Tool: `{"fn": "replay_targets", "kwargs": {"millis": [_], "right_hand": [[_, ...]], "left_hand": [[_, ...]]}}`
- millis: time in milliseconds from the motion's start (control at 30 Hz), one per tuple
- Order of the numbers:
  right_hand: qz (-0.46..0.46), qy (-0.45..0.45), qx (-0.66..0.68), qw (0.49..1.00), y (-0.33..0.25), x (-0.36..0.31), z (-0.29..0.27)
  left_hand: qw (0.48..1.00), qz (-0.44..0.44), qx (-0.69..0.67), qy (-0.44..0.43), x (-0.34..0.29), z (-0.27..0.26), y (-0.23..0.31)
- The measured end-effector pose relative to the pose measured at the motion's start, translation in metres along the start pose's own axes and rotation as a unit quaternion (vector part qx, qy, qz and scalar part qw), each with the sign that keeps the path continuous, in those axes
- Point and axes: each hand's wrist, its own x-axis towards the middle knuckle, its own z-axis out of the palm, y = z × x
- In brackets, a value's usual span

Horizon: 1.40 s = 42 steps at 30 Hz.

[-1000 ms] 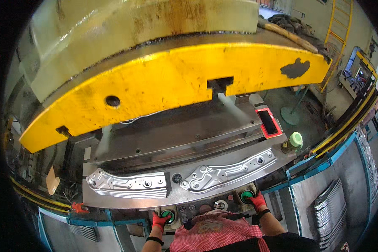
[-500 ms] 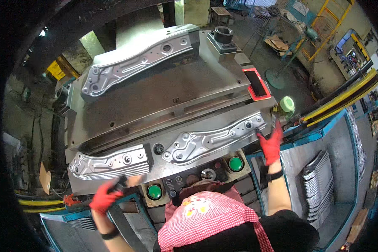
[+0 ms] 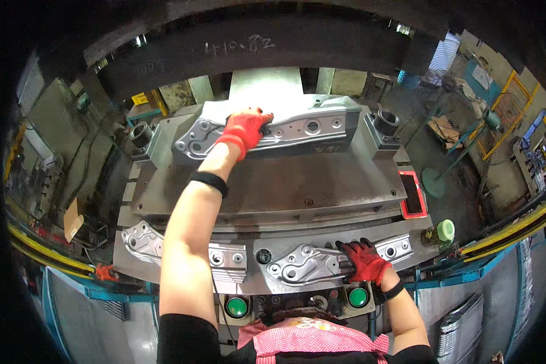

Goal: Operating a manual-feed metal stamping press to process automotive components.

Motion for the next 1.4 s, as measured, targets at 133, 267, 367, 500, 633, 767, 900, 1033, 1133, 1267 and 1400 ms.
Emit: {"fn": "replay_targets", "kwargs": {"millis": [133, 267, 367, 500, 633, 767, 900, 1033, 1133, 1267, 1400], "right_hand": [[0.007, 0.003, -0.016, 1.000, 0.005, 0.000, 0.012], [0.020, 0.028, 0.005, 0.999, 0.007, -0.005, 0.022], [0.008, 0.038, 0.041, 0.998, 0.000, -0.005, 0.012], [0.002, 0.035, 0.018, 0.999, 0.000, -0.003, 0.015], [0.005, 0.023, 0.027, 0.999, 0.003, -0.002, 0.017], [-0.002, 0.068, 0.055, 0.996, 0.001, -0.009, 0.016], [0.015, 0.181, 0.004, 0.983, -0.022, -0.021, -0.019], [0.044, 0.319, -0.060, 0.945, -0.058, 0.027, -0.097], [0.011, 0.378, -0.106, 0.919, -0.074, 0.105, -0.138], [0.016, 0.432, -0.241, 0.869, -0.083, 0.218, -0.165], [0.003, 0.495, -0.290, 0.819, -0.095, 0.309, -0.146]], "left_hand": [[0.995, 0.060, 0.066, 0.049, -0.023, -0.031, 0.004], [0.987, 0.152, 0.034, 0.038, -0.105, -0.072, -0.014], [0.992, 0.116, 0.039, -0.043, -0.180, -0.085, -0.035], [0.976, 0.049, 0.101, -0.184, -0.260, -0.068, -0.067], [0.965, 0.031, 0.146, -0.216, -0.305, -0.032, -0.081], [0.989, -0.049, 0.094, -0.104, -0.337, 0.014, -0.084], [0.987, -0.139, 0.045, -0.065, -0.357, 0.032, -0.072], [0.978, -0.207, -0.018, 0.011, -0.373, 0.031, -0.061], [0.956, -0.278, -0.017, 0.088, -0.388, 0.030, -0.050], [0.938, -0.318, -0.025, 0.135, -0.393, 0.026, -0.040], [0.912, -0.390, 0.008, 0.128, -0.440, 0.020, -0.029]]}}
